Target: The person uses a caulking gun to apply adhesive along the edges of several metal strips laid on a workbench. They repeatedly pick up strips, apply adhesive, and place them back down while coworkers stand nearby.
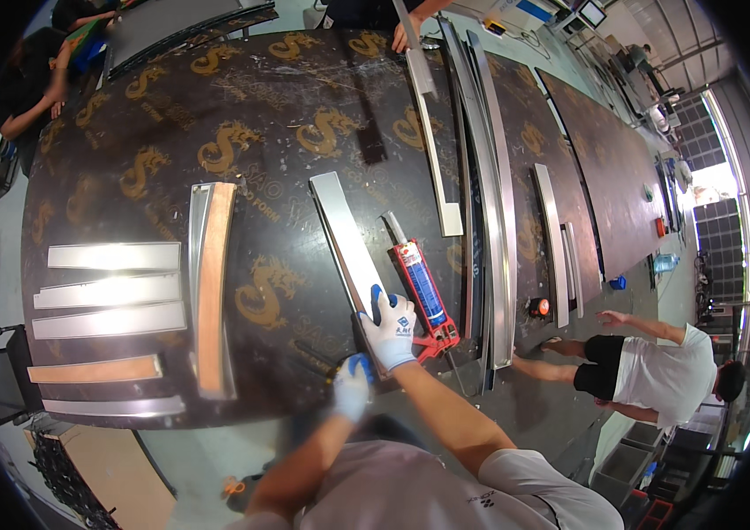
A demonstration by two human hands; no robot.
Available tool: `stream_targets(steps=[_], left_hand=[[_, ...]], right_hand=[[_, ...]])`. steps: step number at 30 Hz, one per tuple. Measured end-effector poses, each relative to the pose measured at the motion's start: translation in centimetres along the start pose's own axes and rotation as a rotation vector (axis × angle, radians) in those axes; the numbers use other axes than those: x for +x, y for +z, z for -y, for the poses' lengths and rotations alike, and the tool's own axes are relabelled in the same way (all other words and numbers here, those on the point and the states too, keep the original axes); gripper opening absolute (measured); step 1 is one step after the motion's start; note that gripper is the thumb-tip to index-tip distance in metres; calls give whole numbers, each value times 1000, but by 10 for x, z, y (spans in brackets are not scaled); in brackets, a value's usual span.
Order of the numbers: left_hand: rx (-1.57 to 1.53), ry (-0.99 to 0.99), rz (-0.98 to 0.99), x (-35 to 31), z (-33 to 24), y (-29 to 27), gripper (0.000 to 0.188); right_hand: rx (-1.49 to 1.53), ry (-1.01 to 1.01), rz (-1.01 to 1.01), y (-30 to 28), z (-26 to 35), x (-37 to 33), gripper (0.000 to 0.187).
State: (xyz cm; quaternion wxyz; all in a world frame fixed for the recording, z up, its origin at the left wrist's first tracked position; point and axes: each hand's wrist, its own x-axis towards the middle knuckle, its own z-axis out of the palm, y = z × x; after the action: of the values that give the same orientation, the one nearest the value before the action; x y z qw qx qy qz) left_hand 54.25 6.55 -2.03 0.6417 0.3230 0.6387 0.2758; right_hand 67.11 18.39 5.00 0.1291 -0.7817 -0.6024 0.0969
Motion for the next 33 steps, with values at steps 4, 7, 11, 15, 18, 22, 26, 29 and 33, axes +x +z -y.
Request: stream_targets(steps=[4,7,11,15,18,22,26,29,33], left_hand=[[121,33,15,1,-7,-5,38],[210,58,-1,0,-11,-8,40],[202,4,26,1,-13,-10,41],[170,6,37,3,-16,-10,40],[188,43,21,2,-25,-11,39],[265,94,15,-3,-41,-11,36],[328,208,-49,-1,-46,-2,32],[471,277,-124,9,-41,12,27],[80,151,-72,17,-39,15,17]], right_hand=[[-3,30,10,4,7,0,75],[-7,72,61,4,12,1,76],[3,93,92,4,17,2,75],[10,111,149,1,19,5,77],[-8,117,204,-2,20,6,77],[46,130,117,-4,7,-1,71],[255,204,134,-10,-25,-23,49],[264,240,362,-11,-43,-21,45],[310,282,510,-16,-56,6,48]])
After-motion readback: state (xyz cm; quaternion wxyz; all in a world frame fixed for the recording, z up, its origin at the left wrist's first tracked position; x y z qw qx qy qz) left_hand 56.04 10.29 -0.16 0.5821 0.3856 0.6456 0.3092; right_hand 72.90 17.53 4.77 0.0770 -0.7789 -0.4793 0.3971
